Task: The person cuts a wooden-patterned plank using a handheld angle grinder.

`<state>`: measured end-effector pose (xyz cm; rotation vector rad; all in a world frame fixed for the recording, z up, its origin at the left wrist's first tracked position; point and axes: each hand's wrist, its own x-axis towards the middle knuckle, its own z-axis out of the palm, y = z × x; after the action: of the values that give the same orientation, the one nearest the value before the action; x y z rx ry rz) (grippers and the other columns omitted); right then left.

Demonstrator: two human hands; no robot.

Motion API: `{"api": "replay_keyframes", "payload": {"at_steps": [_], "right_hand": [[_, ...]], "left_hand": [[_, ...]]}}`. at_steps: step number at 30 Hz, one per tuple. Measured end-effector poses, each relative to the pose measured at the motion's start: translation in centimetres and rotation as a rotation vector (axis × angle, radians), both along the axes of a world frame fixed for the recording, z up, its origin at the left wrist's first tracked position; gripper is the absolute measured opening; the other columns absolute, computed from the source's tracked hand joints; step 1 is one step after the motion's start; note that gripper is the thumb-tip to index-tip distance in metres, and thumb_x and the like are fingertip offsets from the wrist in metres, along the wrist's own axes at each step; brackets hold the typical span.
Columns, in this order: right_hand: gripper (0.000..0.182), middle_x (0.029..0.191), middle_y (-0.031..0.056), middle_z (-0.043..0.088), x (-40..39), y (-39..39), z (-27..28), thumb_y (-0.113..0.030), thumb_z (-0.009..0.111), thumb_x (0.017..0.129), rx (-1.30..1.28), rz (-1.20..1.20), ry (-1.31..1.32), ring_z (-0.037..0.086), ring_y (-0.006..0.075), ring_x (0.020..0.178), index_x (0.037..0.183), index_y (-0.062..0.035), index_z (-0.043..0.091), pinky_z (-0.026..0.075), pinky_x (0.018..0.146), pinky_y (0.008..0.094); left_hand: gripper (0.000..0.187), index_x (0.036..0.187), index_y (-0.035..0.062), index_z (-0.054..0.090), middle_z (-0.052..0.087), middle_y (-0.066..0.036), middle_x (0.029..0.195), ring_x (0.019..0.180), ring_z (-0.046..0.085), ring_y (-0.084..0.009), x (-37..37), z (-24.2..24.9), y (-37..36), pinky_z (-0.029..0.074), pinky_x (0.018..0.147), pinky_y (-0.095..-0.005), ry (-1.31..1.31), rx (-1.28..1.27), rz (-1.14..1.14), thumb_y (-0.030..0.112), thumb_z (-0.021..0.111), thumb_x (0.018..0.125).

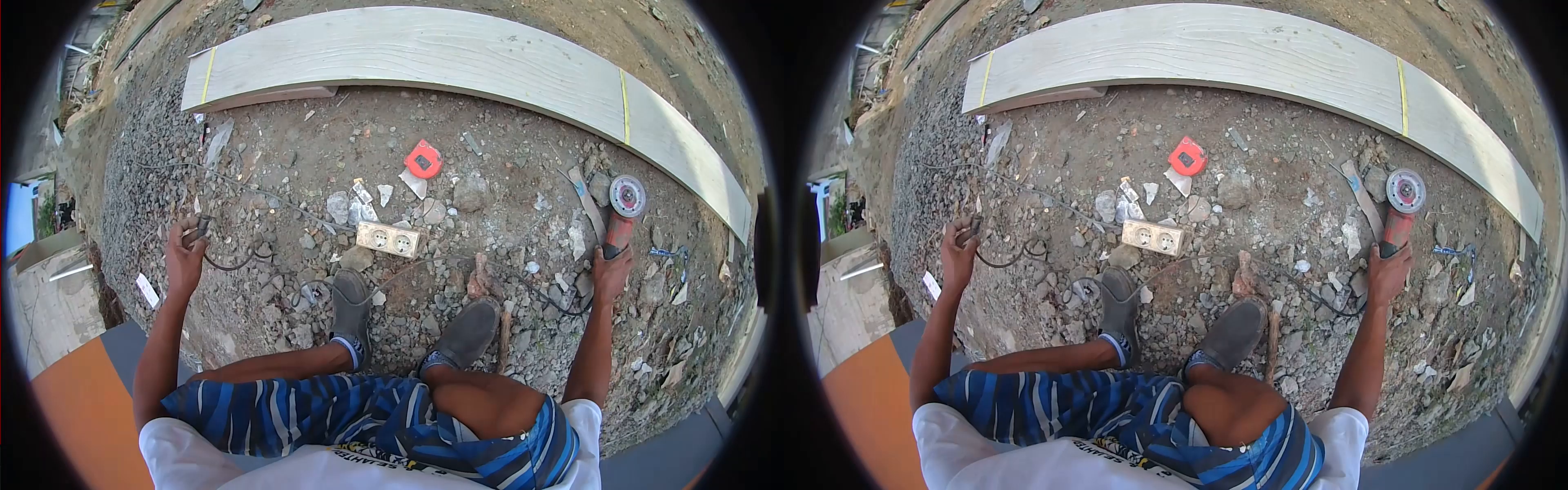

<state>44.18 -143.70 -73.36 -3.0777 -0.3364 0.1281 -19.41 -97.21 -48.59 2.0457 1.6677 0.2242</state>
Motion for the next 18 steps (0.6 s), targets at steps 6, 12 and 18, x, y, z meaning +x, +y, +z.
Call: {"api": "replay_keyframes", "payload": {"at_steps": [6, 12, 18], "right_hand": [[0.089, 0.138, 0.0280, 0.055, 1.5, -0.3, 0.0, -0.040, 0.081, 0.078, 0.040, -0.036, 0.136, 0.058, 0.0460, 0.124, 0.148, -0.0013, 0.042, 0.049, 0.102, 0.0517], [0.083, 0.131, 0.0320, 0.060, 1.2, -0.1, 0.8, -0.036, 0.079, 0.078, 0.140, -0.008, 0.156, 0.060, 0.0490, 0.119, 0.145, 0.0004, 0.045, 0.048, 0.101, 0.0518], [0.085, 0.136, 0.0283, 0.058, 0.8, 0.5, 1.2, -0.038, 0.079, 0.078, 0.093, -0.057, 0.162, 0.059, 0.0470, 0.122, 0.148, -0.0023, 0.044, 0.048, 0.102, 0.0510]], "left_hand": [[0.036, 0.123, 0.0027, 0.067, 0.063, -0.014, 0.125, 0.111, 0.067, -0.0287, 16.0, -8.4, -6.6, 0.054, 0.096, -0.0372, -0.058, -0.363, -0.617, -0.006, 0.064, 0.088], [0.032, 0.116, 0.0060, 0.066, 0.066, -0.019, 0.117, 0.108, 0.064, -0.0416, 21.0, -15.2, -11.6, 0.053, 0.097, -0.0461, 0.021, -0.330, -0.863, 0.003, 0.070, 0.085], [0.028, 0.112, 0.0063, 0.065, 0.064, -0.017, 0.110, 0.103, 0.065, -0.0400, 21.1, -16.5, -12.9, 0.053, 0.088, -0.0483, 0.015, -0.320, -0.776, 0.008, 0.071, 0.085]]}}
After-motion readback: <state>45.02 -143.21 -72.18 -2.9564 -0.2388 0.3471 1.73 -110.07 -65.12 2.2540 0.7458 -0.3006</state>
